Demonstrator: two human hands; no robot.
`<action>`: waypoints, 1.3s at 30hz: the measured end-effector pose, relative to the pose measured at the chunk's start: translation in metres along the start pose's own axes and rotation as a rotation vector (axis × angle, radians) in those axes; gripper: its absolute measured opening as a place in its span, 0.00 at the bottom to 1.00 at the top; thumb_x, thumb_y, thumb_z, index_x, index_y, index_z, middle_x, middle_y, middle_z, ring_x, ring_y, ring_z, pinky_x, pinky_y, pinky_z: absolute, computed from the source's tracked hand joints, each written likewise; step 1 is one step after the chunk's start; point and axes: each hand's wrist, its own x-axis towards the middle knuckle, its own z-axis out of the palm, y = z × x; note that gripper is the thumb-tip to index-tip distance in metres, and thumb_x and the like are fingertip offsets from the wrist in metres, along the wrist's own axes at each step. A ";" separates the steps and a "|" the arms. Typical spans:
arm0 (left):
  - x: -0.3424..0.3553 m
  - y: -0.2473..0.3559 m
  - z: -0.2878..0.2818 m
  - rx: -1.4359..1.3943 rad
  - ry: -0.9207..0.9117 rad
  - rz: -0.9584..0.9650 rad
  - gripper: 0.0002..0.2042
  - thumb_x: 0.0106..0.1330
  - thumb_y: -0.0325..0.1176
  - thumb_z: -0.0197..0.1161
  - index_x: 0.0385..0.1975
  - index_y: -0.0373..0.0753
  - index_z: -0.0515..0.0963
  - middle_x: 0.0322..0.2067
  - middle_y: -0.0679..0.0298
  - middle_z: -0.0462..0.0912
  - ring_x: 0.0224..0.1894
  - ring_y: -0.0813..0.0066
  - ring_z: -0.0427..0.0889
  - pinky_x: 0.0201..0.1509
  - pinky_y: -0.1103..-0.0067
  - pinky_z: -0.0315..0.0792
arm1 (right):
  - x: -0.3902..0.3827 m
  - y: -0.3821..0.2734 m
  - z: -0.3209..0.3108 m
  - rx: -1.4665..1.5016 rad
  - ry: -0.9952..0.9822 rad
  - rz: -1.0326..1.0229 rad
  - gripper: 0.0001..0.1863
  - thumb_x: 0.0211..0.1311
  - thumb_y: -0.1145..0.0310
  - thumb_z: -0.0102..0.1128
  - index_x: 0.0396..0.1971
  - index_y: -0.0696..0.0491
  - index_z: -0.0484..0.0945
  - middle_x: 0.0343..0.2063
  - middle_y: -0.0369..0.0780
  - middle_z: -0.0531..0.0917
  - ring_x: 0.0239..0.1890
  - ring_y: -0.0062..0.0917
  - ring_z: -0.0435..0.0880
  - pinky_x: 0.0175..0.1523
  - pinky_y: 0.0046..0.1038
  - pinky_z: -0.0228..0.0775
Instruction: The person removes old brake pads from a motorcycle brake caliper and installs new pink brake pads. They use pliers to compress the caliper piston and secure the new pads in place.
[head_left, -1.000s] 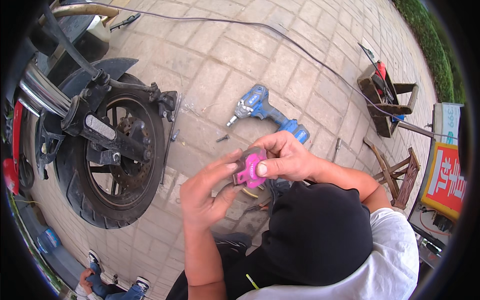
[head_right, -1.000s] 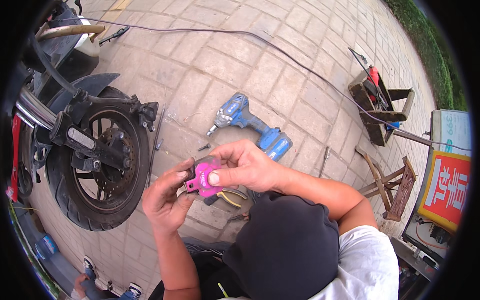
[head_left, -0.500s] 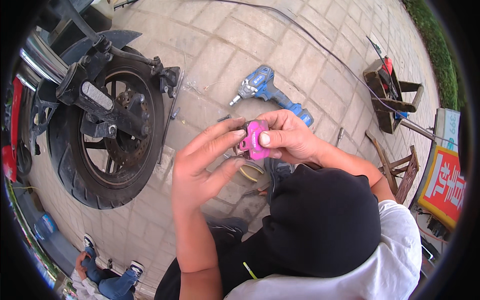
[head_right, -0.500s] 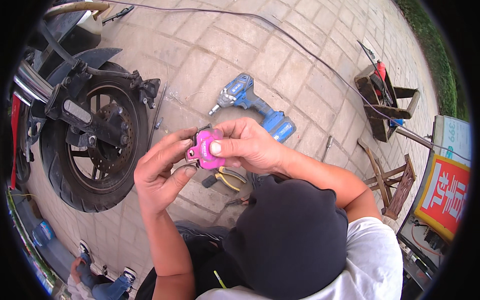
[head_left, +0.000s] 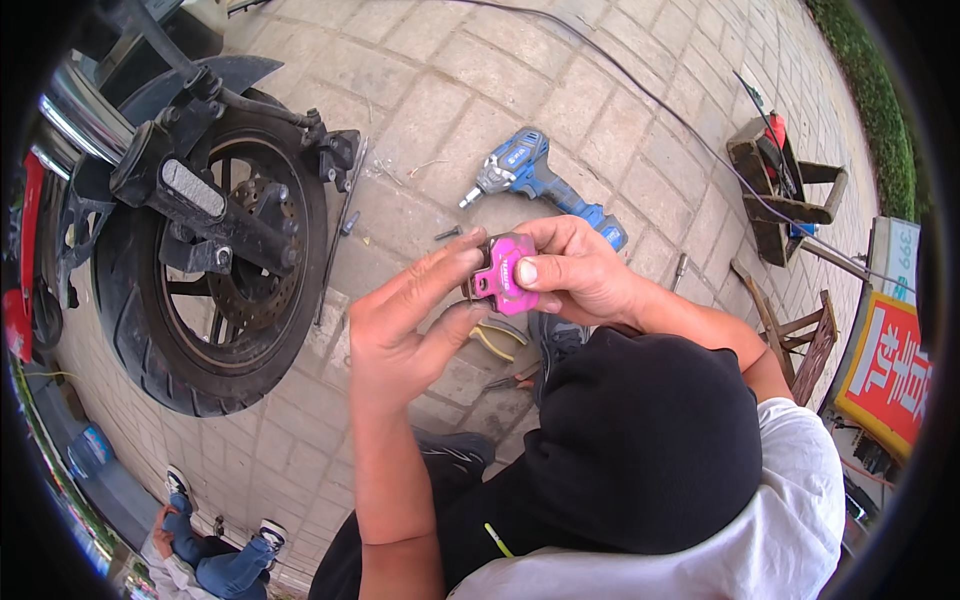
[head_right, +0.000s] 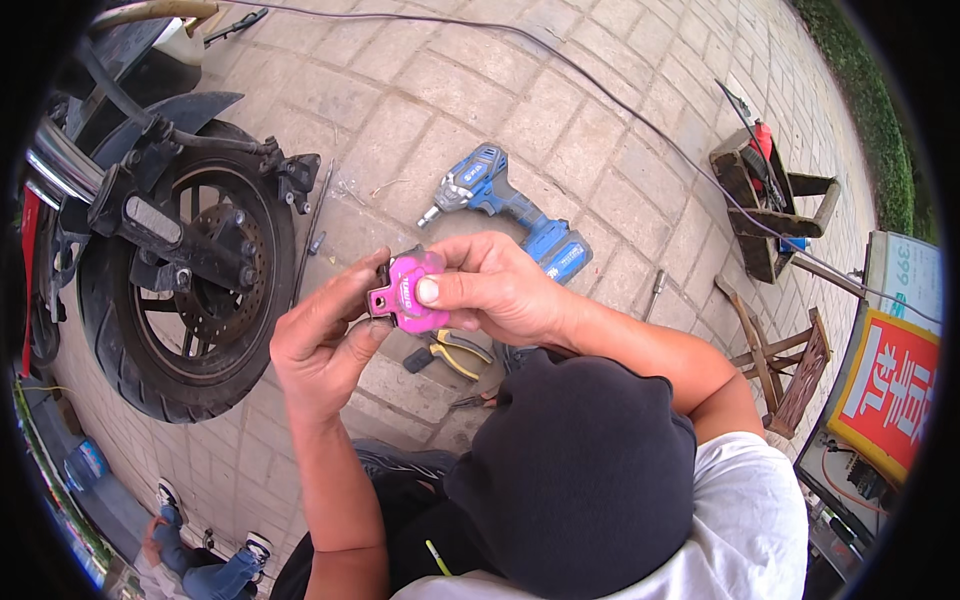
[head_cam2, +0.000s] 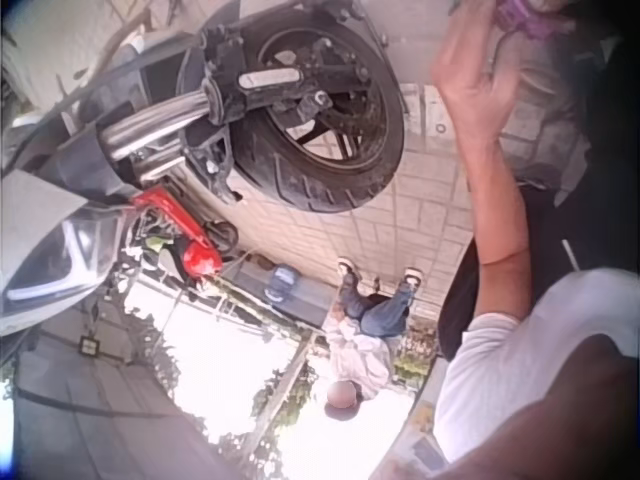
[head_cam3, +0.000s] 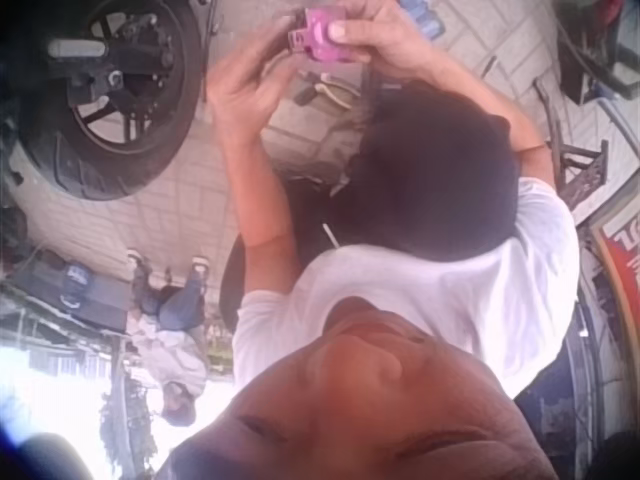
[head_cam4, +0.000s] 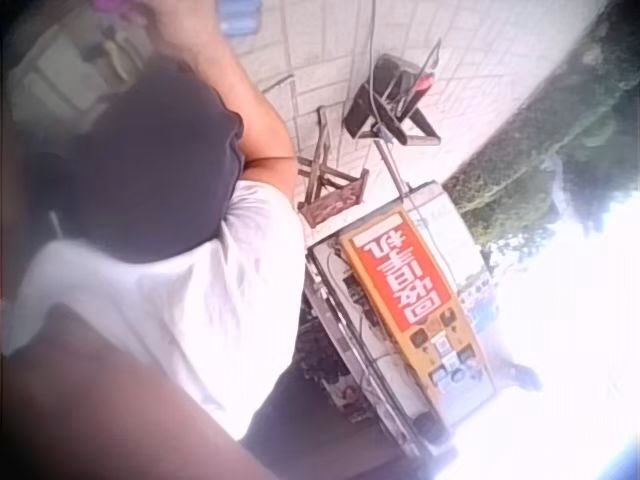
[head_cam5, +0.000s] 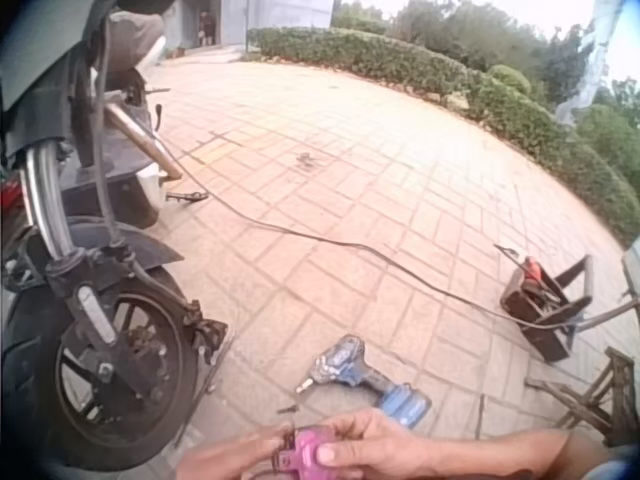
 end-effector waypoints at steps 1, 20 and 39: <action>-0.002 0.001 0.007 -0.118 0.061 -0.073 0.23 0.53 0.17 0.69 0.52 0.30 0.76 0.51 0.43 0.79 0.53 0.57 0.81 0.55 0.69 0.76 | 0.000 -0.001 0.000 -0.001 -0.006 -0.007 0.12 0.62 0.67 0.64 0.38 0.62 0.80 0.28 0.40 0.82 0.20 0.13 0.68 0.24 0.15 0.57; -0.002 -0.020 0.002 -0.289 -0.029 -0.086 0.29 0.51 0.21 0.73 0.56 0.30 0.73 0.57 0.51 0.72 0.57 0.60 0.75 0.58 0.67 0.74 | 0.004 0.004 -0.003 0.085 -0.006 0.042 0.13 0.61 0.67 0.64 0.38 0.61 0.79 0.27 0.38 0.81 0.20 0.14 0.68 0.26 0.17 0.59; 0.002 -0.004 -0.004 -0.027 -0.096 -0.128 0.29 0.43 0.24 0.75 0.51 0.36 0.77 0.50 0.54 0.78 0.53 0.61 0.78 0.56 0.71 0.73 | 0.001 0.003 -0.003 0.009 -0.033 0.028 0.12 0.61 0.70 0.65 0.40 0.62 0.79 0.29 0.40 0.83 0.20 0.13 0.70 0.23 0.16 0.59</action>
